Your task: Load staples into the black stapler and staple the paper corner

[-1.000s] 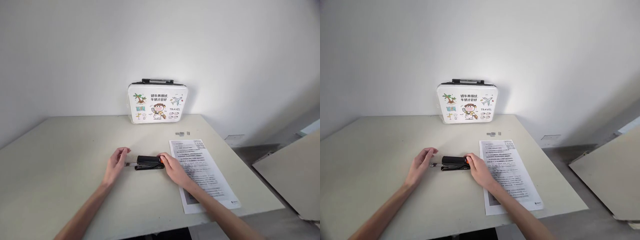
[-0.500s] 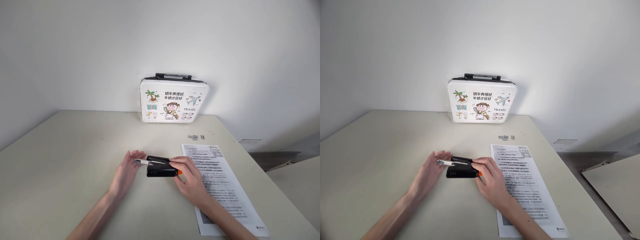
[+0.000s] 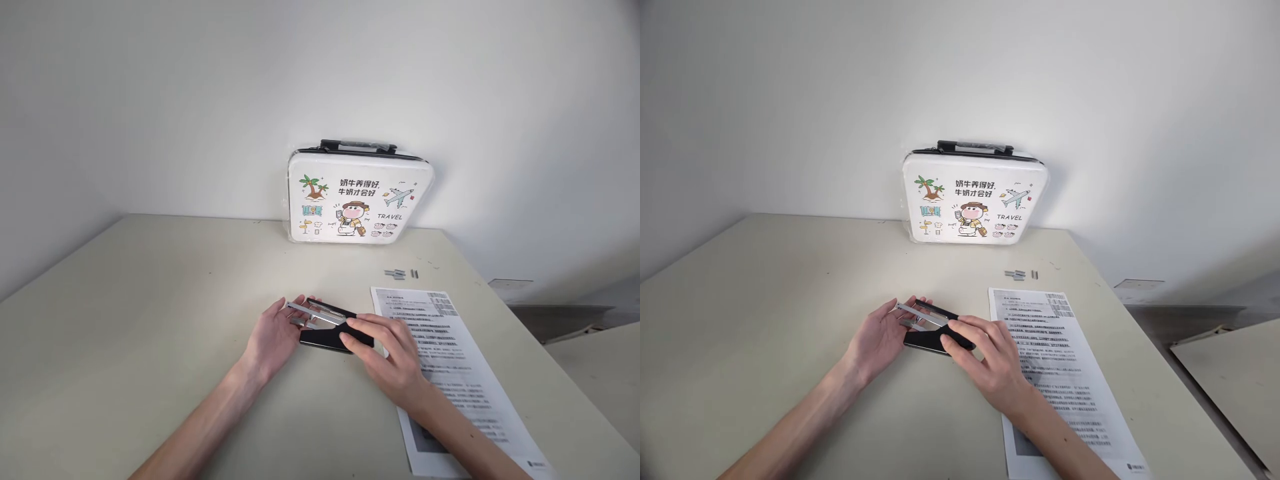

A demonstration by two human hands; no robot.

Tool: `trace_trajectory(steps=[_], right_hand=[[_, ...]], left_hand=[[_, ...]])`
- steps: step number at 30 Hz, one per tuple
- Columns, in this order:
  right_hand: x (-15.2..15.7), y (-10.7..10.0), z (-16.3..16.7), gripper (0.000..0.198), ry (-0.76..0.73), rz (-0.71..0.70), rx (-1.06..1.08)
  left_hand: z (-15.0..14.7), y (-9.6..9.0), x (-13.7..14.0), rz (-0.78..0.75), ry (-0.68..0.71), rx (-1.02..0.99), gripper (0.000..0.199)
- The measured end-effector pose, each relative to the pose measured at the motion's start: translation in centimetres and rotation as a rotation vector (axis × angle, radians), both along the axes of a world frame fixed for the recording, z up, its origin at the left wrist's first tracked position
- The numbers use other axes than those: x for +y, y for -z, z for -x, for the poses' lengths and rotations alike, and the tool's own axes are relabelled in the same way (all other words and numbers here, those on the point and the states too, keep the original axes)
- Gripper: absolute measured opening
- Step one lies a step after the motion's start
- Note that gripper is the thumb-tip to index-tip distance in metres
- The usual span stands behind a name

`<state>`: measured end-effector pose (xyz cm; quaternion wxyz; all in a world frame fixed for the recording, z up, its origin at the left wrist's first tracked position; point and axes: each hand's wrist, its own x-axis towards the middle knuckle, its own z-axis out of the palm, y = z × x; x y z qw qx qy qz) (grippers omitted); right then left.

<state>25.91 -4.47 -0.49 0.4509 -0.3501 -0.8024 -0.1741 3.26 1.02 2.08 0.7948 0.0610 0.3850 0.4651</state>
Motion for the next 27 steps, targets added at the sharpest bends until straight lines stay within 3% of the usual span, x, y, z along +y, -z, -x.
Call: trace_trajectory(steps=[5, 9, 15, 21, 24, 27], right_hand=[[0.3, -0.6, -1.0, 0.047, 0.02, 0.077, 0.194], [0.2, -0.7, -1.3, 0.036, 0.092, 0.257, 0.389], [0.4, -0.3, -0.9, 0.015, 0.15, 0.541, 0.558], [1.3, -0.4, 0.3, 0.022, 0.113, 0.708, 0.622], [2.3, 0.0, 0.7, 0.026, 0.096, 0.796, 0.653], [4.8, 0.6, 1.2, 0.03, 0.065, 0.883, 0.693]], left_hand=[[0.4, 0.9, 0.0, -0.102, -0.063, 0.026, 0.028], [0.8, 1.2, -0.6, -0.341, 0.02, 0.207, 0.027], [0.6, 0.9, -1.8, -0.632, 0.106, 0.641, 0.048], [0.1, 1.7, -2.7, -0.801, 0.166, 0.733, 0.045], [0.1, 1.9, -2.6, -0.827, 0.155, 0.845, 0.048], [0.4, 1.8, -1.9, -0.724, 0.066, 0.852, 0.052]])
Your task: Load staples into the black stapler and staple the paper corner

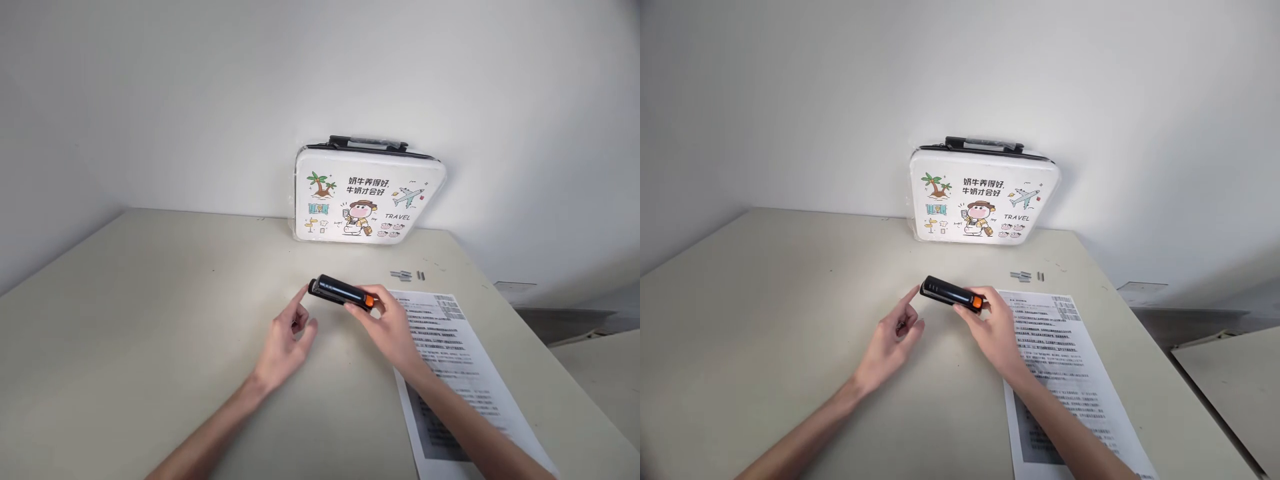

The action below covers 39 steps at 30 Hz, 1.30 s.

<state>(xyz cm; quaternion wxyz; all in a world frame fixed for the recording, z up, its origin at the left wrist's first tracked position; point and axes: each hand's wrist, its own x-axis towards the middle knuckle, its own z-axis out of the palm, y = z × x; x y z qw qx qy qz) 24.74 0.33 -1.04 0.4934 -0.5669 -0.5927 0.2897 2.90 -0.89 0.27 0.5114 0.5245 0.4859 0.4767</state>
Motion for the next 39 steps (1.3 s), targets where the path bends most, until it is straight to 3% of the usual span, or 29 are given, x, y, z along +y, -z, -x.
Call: trace_trajectory(steps=[7, 11, 19, 23, 26, 29, 34, 39], right_hand=[[9.5, 1.3, 2.8, 0.036, -0.136, 0.039, 0.059], [13.1, 2.2, 4.5, 0.036, -0.225, 0.067, 0.042], [15.2, 3.0, 6.4, 0.034, -0.31, 0.046, -0.035], [13.7, 1.7, 6.6, 0.035, -0.273, -0.014, -0.111], [10.3, 0.0, 6.4, 0.029, -0.193, -0.218, -0.22], [6.1, -1.3, 6.3, 0.011, -0.312, -0.347, -0.294], [1.2, -1.0, 6.6, 0.023, -0.372, -0.325, -0.503], [0.1, -0.2, 5.7, 0.007, -0.331, -0.344, -0.513]], left_hand=[[1.1, 0.4, 1.7, 0.408, 0.027, -0.583, 0.024], [1.8, 0.6, 2.4, 0.552, 0.008, -0.848, 0.016], [2.1, 0.4, 2.6, 0.583, -0.042, -0.941, 0.015], [2.0, 0.1, 2.6, 0.586, -0.074, -0.952, 0.022], [1.9, 0.0, 2.6, 0.588, -0.071, -0.959, 0.035], [1.8, -0.1, 2.5, 0.562, -0.044, -0.955, 0.053], [1.5, -0.2, 2.0, 0.569, 0.049, -0.876, 0.06], [0.7, -0.2, 1.7, 0.58, 0.116, -0.866, 0.055]])
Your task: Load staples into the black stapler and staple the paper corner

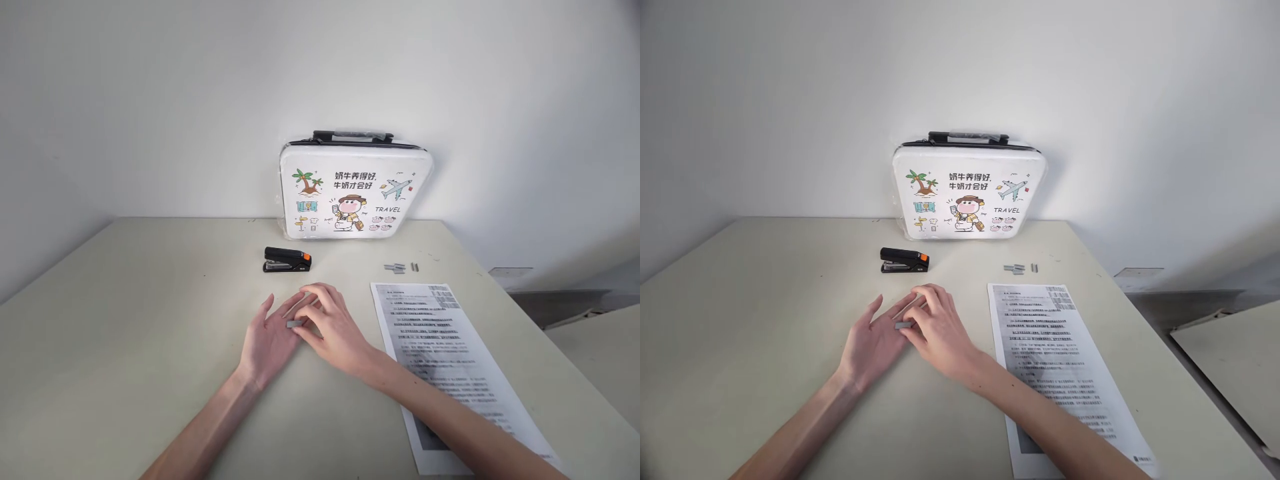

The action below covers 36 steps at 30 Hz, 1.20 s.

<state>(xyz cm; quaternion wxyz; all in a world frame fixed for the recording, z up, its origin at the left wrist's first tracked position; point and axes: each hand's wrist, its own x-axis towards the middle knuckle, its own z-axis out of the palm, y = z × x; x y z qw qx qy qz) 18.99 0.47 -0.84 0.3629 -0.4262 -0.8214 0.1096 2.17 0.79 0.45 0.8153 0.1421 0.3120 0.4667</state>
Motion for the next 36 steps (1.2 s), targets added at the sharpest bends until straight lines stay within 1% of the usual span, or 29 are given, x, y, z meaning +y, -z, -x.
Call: trace_trajectory(steps=[2, 3, 6, 8, 10, 13, 14, 18, 20, 21, 23, 27, 31, 33, 36], right_hand=[[0.6, 0.1, -2.3, 0.003, 0.036, -0.041, -0.022], [1.1, 0.2, -4.0, 0.005, 0.073, -0.061, -0.044], [3.0, 0.9, -10.7, 0.013, 0.272, -0.086, -0.123], [4.2, 1.7, -15.1, 0.018, 0.41, -0.062, -0.172], [5.0, 2.7, -18.6, 0.022, 0.493, -0.018, -0.212], [5.5, 3.9, -21.5, 0.025, 0.537, 0.063, -0.259], [5.6, 4.1, -22.0, 0.03, 0.553, 0.09, -0.268], [5.8, 4.3, -22.9, 0.072, 0.695, 0.252, -0.285], [6.2, 4.4, -23.3, 0.079, 0.731, 0.34, -0.284], [6.5, 4.4, -23.5, 0.079, 0.726, 0.365, -0.278], [7.2, 4.5, -24.0, 0.075, 0.679, 0.372, -0.257], [9.0, 4.6, -24.2, 0.059, 0.508, 0.342, -0.236], [9.9, 3.7, -23.6, 0.04, 0.365, 0.359, -0.25], [10.0, 3.1, -23.3, 0.032, 0.328, 0.354, -0.279], [9.7, 2.5, -23.3, 0.028, 0.301, 0.343, -0.331]], left_hand=[[-0.2, 0.1, 0.0, 0.003, 0.008, -0.011, 0.055], [-0.3, 0.1, 0.0, 0.009, 0.009, -0.013, 0.055], [-0.3, 0.2, 0.1, 0.035, 0.005, -0.002, 0.055], [-0.3, 0.3, 0.1, 0.044, 0.0, 0.022, 0.053], [-0.2, 0.3, 0.2, 0.049, -0.007, 0.041, 0.049], [-0.1, 0.4, 0.3, 0.069, -0.022, 0.048, 0.044], [-0.1, 0.4, 0.3, 0.077, -0.03, 0.044, 0.042], [0.0, 0.2, 0.2, 0.071, -0.036, 0.022, 0.038], [0.0, 0.2, 0.2, 0.06, -0.033, 0.013, 0.037], [0.1, 0.1, 0.2, 0.059, -0.033, 0.01, 0.037], [0.0, 0.1, 0.1, 0.06, -0.036, 0.007, 0.037], [0.0, -0.1, 0.1, 0.056, -0.038, -0.002, 0.039], [-0.1, -0.3, 0.0, 0.057, -0.041, -0.009, 0.038], [-0.1, -0.3, 0.0, 0.056, -0.043, -0.015, 0.038], [-0.1, -0.3, 0.0, 0.058, -0.043, -0.026, 0.036]])
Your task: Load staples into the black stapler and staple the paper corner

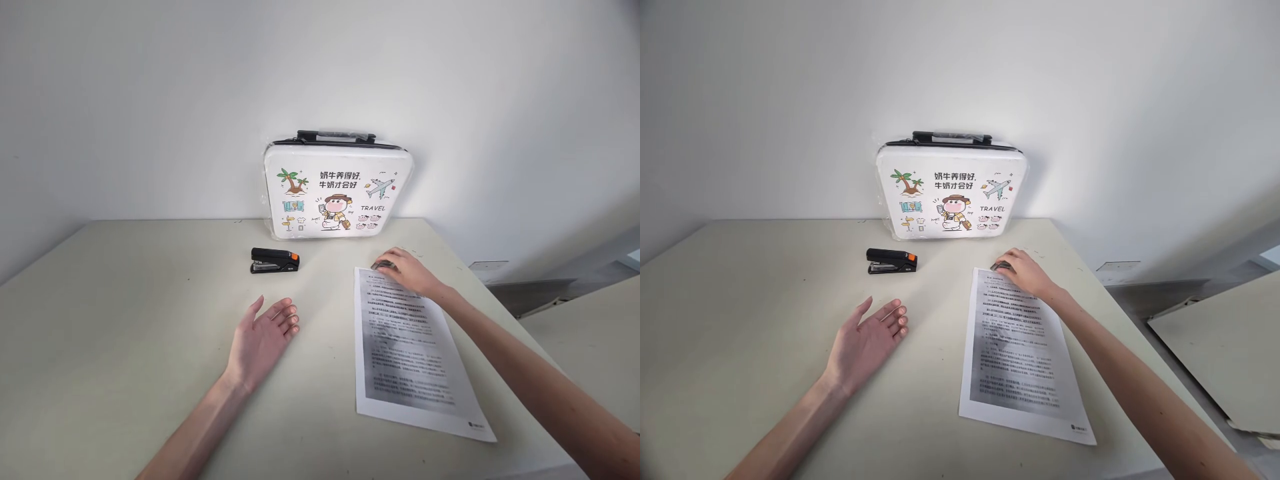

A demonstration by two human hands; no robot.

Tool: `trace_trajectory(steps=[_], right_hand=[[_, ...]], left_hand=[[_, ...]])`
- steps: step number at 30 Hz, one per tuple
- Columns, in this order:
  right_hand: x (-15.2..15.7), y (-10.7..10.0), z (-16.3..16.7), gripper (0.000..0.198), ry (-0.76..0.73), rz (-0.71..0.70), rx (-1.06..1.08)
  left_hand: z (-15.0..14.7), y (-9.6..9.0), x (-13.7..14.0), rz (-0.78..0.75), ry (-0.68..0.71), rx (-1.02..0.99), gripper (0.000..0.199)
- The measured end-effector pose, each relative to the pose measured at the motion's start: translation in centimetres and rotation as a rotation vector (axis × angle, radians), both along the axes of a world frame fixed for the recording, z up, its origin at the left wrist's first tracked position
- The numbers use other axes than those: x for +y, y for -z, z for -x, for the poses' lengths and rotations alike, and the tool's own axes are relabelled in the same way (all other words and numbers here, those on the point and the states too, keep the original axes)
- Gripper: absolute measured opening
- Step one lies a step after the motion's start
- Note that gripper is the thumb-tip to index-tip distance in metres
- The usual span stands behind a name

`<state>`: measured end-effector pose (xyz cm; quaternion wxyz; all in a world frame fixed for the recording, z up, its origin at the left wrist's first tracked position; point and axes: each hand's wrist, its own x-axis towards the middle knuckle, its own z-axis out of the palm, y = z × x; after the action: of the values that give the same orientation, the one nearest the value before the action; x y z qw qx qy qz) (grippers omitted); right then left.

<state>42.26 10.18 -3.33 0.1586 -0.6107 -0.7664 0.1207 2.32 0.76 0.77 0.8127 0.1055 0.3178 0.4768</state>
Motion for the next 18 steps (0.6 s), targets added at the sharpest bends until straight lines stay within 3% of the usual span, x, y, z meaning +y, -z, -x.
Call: trace_trajectory(steps=[10, 18], right_hand=[[-0.9, -1.0, -0.4, 0.034, 0.074, -0.024, -0.05], [-1.4, -2.0, -0.7, 0.041, 0.067, -0.008, -0.192]], left_hand=[[-0.3, 0.1, 0.1, -0.009, 0.015, 0.013, 0.037], [-2.1, 0.4, 0.3, -0.126, 0.12, 0.062, 0.036]])
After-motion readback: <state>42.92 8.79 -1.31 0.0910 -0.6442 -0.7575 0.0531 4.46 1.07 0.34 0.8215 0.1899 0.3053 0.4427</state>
